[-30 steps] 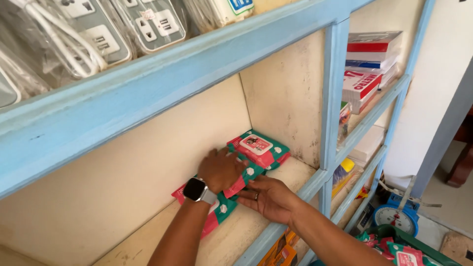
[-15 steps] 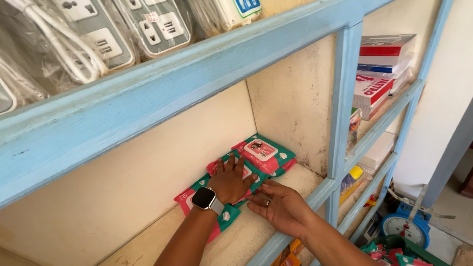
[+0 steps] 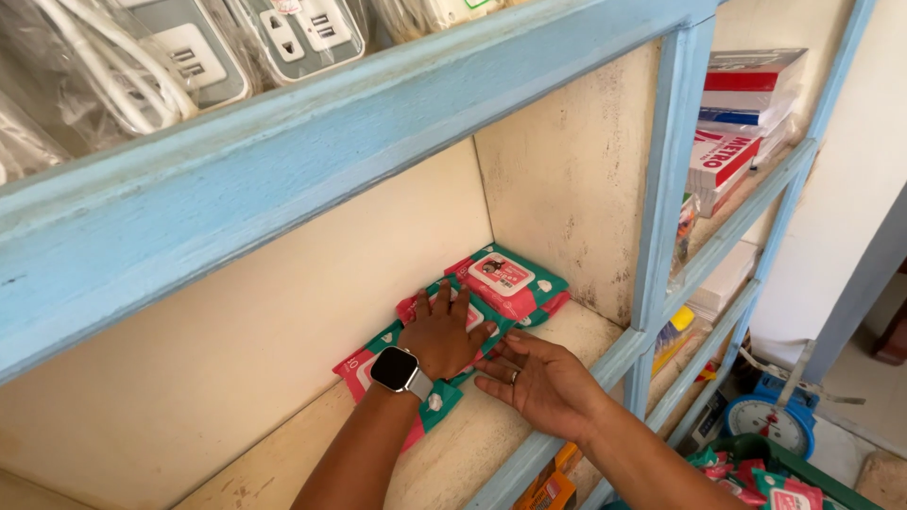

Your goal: The recorder is stocking packs of wet wipes from a green plastic basket onto a blue storage shelf.

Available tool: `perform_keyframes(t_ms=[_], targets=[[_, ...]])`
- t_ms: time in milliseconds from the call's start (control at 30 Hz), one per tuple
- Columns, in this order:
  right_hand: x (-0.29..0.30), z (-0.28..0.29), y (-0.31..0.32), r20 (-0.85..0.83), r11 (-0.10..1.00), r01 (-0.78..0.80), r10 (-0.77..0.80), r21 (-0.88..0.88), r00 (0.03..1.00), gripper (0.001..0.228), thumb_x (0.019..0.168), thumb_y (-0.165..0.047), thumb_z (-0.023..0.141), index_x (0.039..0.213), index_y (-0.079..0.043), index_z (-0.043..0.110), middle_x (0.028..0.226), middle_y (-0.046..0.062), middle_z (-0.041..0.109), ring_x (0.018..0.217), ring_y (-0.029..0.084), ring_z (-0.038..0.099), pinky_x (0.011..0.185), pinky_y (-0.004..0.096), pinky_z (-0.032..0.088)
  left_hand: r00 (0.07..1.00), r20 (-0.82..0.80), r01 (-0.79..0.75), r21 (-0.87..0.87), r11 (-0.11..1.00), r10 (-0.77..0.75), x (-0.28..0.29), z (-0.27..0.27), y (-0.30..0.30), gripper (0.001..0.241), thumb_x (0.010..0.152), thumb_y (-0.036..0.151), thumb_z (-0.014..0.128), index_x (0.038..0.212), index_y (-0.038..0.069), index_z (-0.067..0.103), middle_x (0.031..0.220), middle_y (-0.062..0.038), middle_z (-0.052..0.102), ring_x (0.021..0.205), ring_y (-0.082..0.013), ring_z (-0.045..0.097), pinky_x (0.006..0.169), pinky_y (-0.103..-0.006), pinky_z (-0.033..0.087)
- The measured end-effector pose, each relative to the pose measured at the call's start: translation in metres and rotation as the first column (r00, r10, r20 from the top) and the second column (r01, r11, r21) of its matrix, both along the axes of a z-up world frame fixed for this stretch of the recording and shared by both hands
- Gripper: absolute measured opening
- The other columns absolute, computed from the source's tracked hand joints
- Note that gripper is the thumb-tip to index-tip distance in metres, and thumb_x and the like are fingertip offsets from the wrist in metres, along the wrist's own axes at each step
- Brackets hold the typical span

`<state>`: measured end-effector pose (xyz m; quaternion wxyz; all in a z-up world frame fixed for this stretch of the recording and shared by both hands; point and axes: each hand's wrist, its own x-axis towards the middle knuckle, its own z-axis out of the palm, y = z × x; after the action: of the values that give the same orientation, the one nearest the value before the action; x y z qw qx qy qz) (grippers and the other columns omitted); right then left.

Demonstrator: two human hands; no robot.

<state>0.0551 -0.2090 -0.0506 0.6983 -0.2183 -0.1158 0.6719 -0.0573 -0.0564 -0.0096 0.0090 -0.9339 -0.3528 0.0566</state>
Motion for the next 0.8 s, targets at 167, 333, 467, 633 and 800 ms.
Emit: perform_keyframes(t_ms=[167, 333, 467, 633, 800], targets=[[-0.006, -0.006, -0.019, 0.057, 0.998, 0.069, -0.07, 0.01, 0.996, 0.026, 0.09, -0.014, 0.063, 0.116, -0.01, 0.061, 0.118, 0.008, 0.062, 0.116, 0.031, 0.062, 0.101, 0.047, 0.052, 0.999, 0.028, -0.028, -0.042, 0.999, 0.03, -0.003, 0.006, -0.006, 0.088, 0.098, 0.069, 0.029, 0.163, 0.012, 0.013, 0.17, -0.02, 0.005, 0.153, -0.0534, 0.009, 0.124, -0.057, 0.015], [-0.007, 0.015, -0.097, 0.255, 0.992, 0.11, -0.123, 0.065, 0.959, 0.056, 0.087, -0.014, 0.061, 0.143, -0.01, 0.052, 0.139, 0.006, 0.056, 0.13, 0.03, 0.059, 0.103, 0.046, 0.048, 0.999, 0.028, 0.044, 0.033, 0.998, -0.045, -0.005, 0.012, -0.011, 0.093, 0.099, 0.074, 0.031, 0.164, 0.009, 0.015, 0.169, -0.022, 0.008, 0.152, -0.053, 0.013, 0.124, -0.0569, 0.017], [0.025, -0.008, -0.161, 0.511, 0.946, 0.274, -0.323, 0.171, 0.797, 0.066, 0.088, -0.013, 0.06, 0.152, -0.008, 0.046, 0.15, 0.011, 0.055, 0.136, 0.029, 0.056, 0.108, 0.046, 0.045, 0.977, 0.138, 0.121, 0.282, 0.952, -0.165, -0.01, 0.051, -0.059, 0.086, 0.094, 0.067, 0.044, 0.158, 0.013, 0.025, 0.168, -0.016, 0.01, 0.149, -0.0502, 0.017, 0.114, -0.0597, 0.029], [0.086, -0.091, -0.229, 0.69, 0.812, 0.553, -0.51, 0.188, 0.514, 0.052, 0.091, -0.007, 0.058, 0.143, -0.001, 0.057, 0.137, 0.015, 0.066, 0.13, 0.028, 0.062, 0.108, 0.044, 0.048, 0.721, 0.277, 0.512, 0.402, 0.759, -0.634, 0.002, 0.073, -0.153, 0.074, 0.094, 0.057, 0.055, 0.151, 0.012, 0.044, 0.163, -0.021, 0.025, 0.143, -0.0488, 0.029, 0.113, -0.0577, 0.032], [0.114, -0.144, -0.289, 0.748, 0.663, 0.747, -0.474, -0.043, 0.464, 0.035, 0.097, -0.004, 0.057, 0.131, 0.0, 0.065, 0.12, 0.011, 0.073, 0.111, 0.022, 0.069, 0.095, 0.037, 0.052, 0.466, 0.136, 0.846, 0.219, 0.486, -0.874, 0.031, 0.042, -0.227, 0.067, 0.079, 0.057, 0.062, 0.135, 0.019, 0.06, 0.159, -0.009, 0.037, 0.142, -0.0383, 0.038, 0.108, -0.0584, 0.035]])
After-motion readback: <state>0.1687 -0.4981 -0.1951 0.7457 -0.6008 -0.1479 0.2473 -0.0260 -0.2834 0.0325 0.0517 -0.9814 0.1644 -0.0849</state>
